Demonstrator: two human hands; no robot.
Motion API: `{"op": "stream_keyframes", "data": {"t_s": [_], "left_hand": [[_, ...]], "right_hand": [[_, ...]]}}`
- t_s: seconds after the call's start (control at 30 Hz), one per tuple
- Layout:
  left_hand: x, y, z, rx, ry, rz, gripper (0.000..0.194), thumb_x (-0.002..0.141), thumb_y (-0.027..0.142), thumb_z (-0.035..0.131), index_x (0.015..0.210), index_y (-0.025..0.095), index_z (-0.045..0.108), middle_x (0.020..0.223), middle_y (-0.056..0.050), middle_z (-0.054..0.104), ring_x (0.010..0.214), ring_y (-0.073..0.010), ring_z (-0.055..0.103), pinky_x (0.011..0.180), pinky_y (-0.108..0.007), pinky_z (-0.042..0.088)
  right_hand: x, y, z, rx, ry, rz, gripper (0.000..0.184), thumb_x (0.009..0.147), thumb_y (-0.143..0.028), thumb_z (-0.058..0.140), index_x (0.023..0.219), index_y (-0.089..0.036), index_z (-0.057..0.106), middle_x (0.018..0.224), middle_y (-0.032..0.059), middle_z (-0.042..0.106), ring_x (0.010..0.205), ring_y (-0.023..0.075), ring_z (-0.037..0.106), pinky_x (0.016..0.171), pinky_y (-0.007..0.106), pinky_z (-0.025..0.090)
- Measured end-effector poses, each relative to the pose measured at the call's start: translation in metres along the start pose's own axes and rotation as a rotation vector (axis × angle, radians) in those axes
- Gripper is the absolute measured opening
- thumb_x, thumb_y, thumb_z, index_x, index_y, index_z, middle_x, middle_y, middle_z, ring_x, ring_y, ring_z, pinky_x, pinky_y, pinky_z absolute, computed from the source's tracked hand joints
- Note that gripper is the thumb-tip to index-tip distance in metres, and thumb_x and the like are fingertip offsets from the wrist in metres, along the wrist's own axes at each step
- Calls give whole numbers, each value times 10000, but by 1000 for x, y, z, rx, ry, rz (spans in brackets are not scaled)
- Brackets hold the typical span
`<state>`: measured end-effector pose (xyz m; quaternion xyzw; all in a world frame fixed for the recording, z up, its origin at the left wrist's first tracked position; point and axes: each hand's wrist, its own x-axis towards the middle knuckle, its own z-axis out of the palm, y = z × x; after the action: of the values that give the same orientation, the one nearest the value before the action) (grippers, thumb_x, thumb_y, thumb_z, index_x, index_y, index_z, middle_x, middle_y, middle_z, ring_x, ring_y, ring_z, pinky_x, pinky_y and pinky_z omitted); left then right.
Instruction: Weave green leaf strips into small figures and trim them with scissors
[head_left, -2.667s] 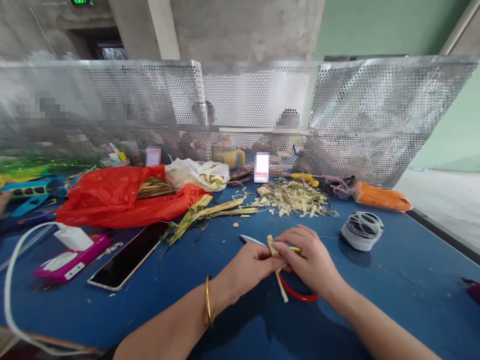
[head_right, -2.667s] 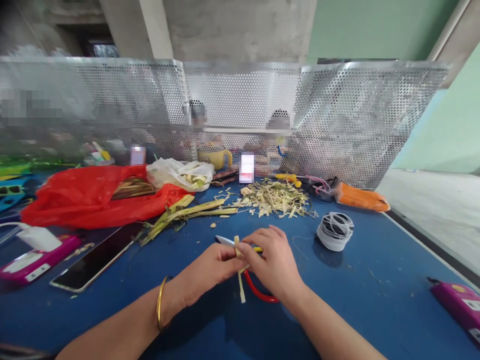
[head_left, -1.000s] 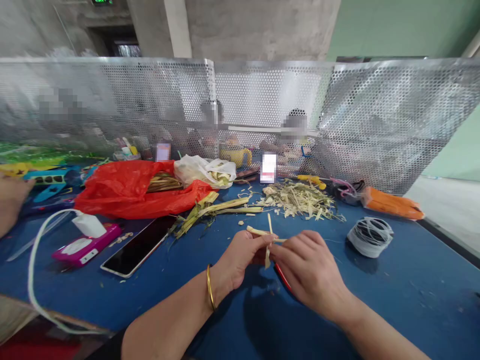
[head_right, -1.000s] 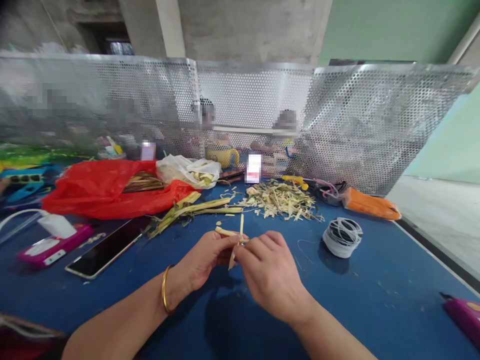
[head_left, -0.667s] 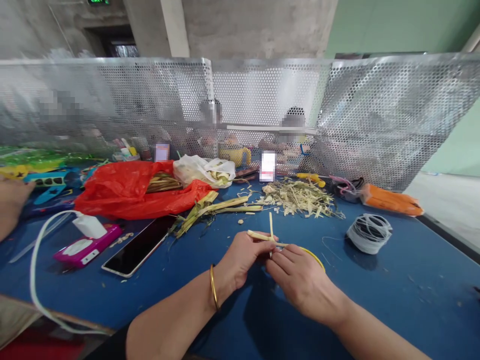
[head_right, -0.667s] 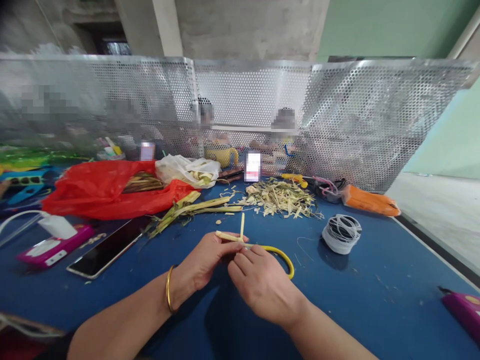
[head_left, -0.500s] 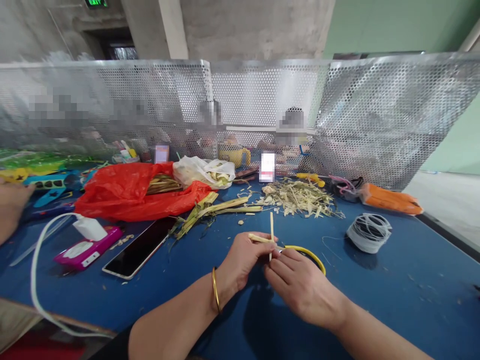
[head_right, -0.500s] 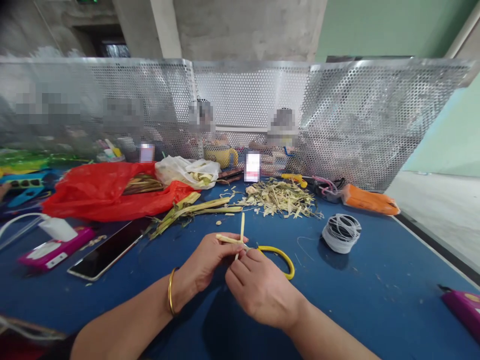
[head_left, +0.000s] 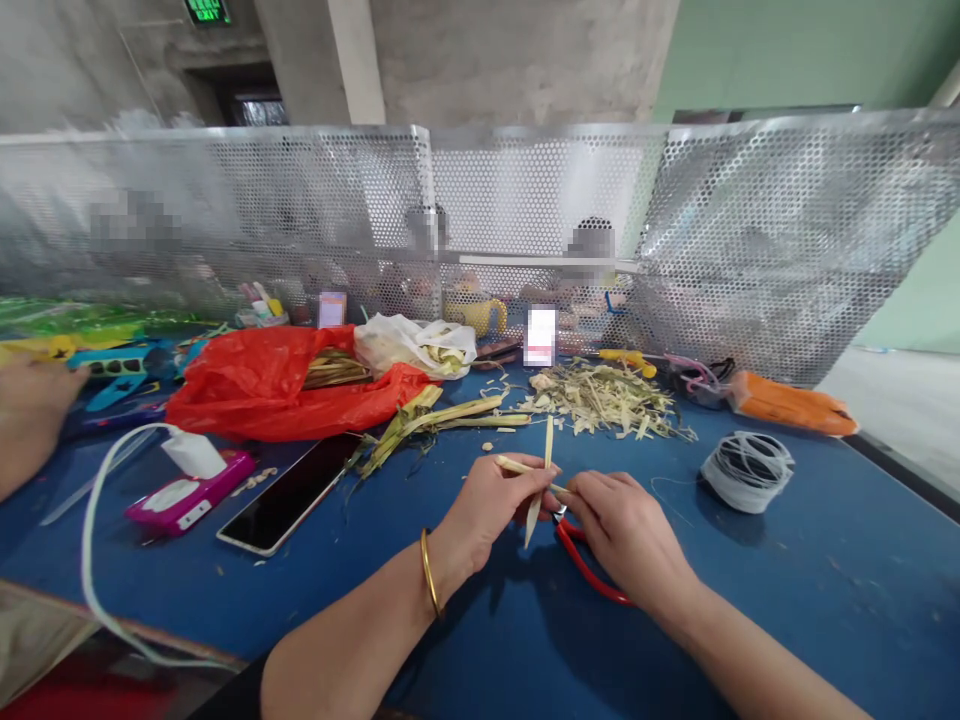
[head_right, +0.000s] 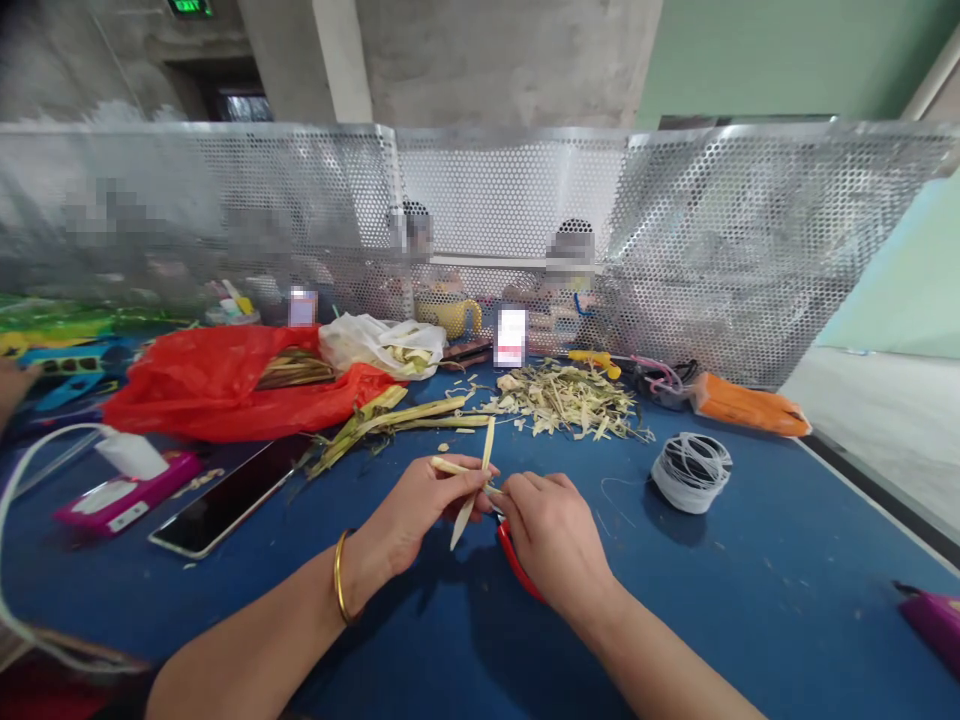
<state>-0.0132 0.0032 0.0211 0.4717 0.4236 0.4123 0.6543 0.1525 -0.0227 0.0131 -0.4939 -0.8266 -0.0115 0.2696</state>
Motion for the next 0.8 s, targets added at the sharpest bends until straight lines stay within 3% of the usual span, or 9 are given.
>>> {"op": "stream_keyframes", "data": {"t_s": [0.23, 0.33, 0.4, 0.47, 0.53, 0.6, 0.8], "left_hand": [[2, -7, 3, -28, 0, -30, 132, 687, 244, 702, 741, 124, 714, 528, -20, 614, 483, -109, 537, 511, -210, 426], [3, -5, 0, -93, -18, -14, 186, 725, 271, 694, 837, 125, 719, 608, -42, 661, 546, -124, 589, 562, -218, 463], [3, -3, -3, -176, -45, -42, 225, 754, 289, 682, 908, 128, 712, 655, -45, 673, 568, -120, 602, 580, -215, 476], [4, 0, -7, -271, -77, -75, 234, 770, 283, 674, 945, 129, 704, 658, -33, 659, 536, -95, 581, 538, -190, 456], [5, 2, -9, -353, -98, -99, 232, 770, 258, 681, 963, 130, 697, 646, -18, 639, 491, -69, 546, 488, -167, 423], [6, 3, -10, -411, -115, -138, 224, 764, 230, 693, 965, 130, 691, 642, -9, 626, 463, -51, 522, 462, -153, 408], [3, 2, -11, -478, -243, -319, 249, 778, 166, 677, 1023, 125, 666, 669, -3, 616, 466, -43, 529, 466, -143, 440]], "right_hand": [[-2, -13, -2, 244, -5, 31, 378, 951, -290, 406, 587, -193, 440, 573, -18, 524, 564, 112, 468, 647, 245, 356], [-1, -6, -4, 345, 13, 171, 383, 942, -349, 416, 598, -194, 480, 574, -15, 526, 568, 119, 473, 586, 238, 359], [2, 3, -6, 473, 66, 285, 330, 925, -391, 445, 681, -195, 551, 616, -11, 562, 596, 127, 509, 570, 230, 389], [5, 13, -7, 569, 132, 318, 233, 897, -392, 493, 870, -197, 617, 774, 13, 642, 728, 153, 584, 657, 247, 453], [7, 18, -6, 573, 153, 267, 238, 874, -365, 537, 1037, -212, 619, 991, 46, 668, 927, 192, 607, 802, 297, 469], [7, 17, -3, 530, 100, 185, 217, 876, -337, 547, 1040, -225, 634, 1053, 54, 670, 990, 207, 602, 857, 330, 455], [4, 8, 6, 358, 39, 19, 224, 937, -244, 470, 784, -202, 629, 698, -1, 647, 703, 151, 583, 774, 306, 434]]}}
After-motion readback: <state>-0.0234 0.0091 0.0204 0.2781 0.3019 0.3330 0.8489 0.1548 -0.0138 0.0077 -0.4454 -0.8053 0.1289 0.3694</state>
